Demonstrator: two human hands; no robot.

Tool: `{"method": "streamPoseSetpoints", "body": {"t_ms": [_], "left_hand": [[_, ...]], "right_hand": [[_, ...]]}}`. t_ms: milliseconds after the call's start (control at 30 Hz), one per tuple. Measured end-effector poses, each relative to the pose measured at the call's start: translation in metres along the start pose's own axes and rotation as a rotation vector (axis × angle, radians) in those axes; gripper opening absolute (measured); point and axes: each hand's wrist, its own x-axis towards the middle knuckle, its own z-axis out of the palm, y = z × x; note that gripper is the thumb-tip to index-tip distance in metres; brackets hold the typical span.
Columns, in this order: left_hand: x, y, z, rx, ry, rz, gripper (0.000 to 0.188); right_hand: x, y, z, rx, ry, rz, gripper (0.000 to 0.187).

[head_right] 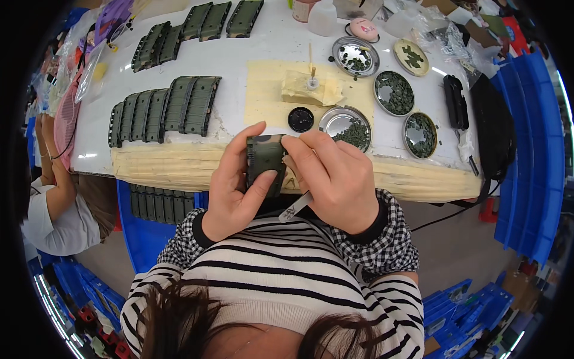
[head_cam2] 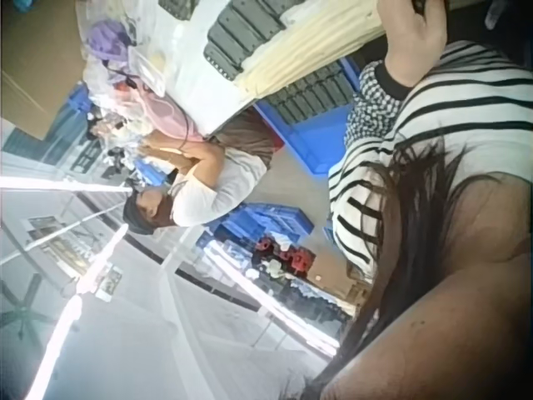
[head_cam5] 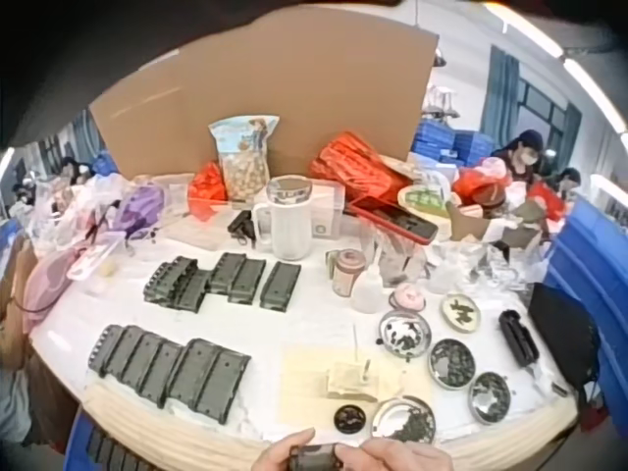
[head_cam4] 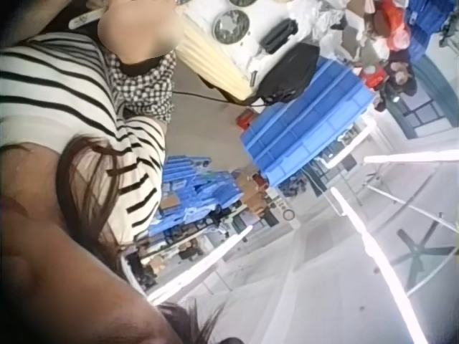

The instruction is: Assembling plastic toy tank models using tools and adhesive.

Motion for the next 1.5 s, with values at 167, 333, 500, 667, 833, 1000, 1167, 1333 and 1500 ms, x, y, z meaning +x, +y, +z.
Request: {"method": "streamPoseSetpoints", "body": {"t_ms": [167,333,500,667,833,1000,1167,1333,1500], "left_hand": [[0.007,0.012,-0.005,-0.241,-0.109,-0.161,0.059],[0.012,0.015,-0.002,-0.403,-0.111,-0.295,0.057],[0.011,0.016,-0.001,-0.409,-0.095,-0.316,0.061],[0.009,0.017,-0.001,-0.439,-0.066,-0.248,0.066],[0.007,0.011,-0.003,-0.484,-0.121,-0.242,0.045],[0.007,0.003,-0.001,-0.571,-0.207,-0.372,0.024],[0.01,0.005,0.012,-0.75,-0.144,-0.396,0.023],[0.005,0.01,-0.005,-0.902,-0.069,-0.477,0.019],[0.003,0.007,-0.008,-0.922,-0.043,-0.463,0.016]], "right_hand": [[-0.013,0.025,-0.04,0.012,0.197,0.423,0.019],[-0.049,0.1,-0.085,-0.231,0.077,0.585,0.009],[-0.054,0.122,-0.09,-0.176,-0.076,0.575,0.008],[-0.046,0.124,-0.091,-0.227,-0.203,0.601,0.008],[-0.046,0.123,-0.091,-0.3,-0.147,0.472,0.012],[-0.012,0.037,-0.071,0.025,0.048,0.385,0.013],[0.005,-0.012,0.003,0.193,0.211,0.048,0.022],[0.003,-0.021,0.028,0.182,0.207,0.029,0.023],[0.006,-0.023,0.026,0.238,0.172,0.029,0.027]]}}
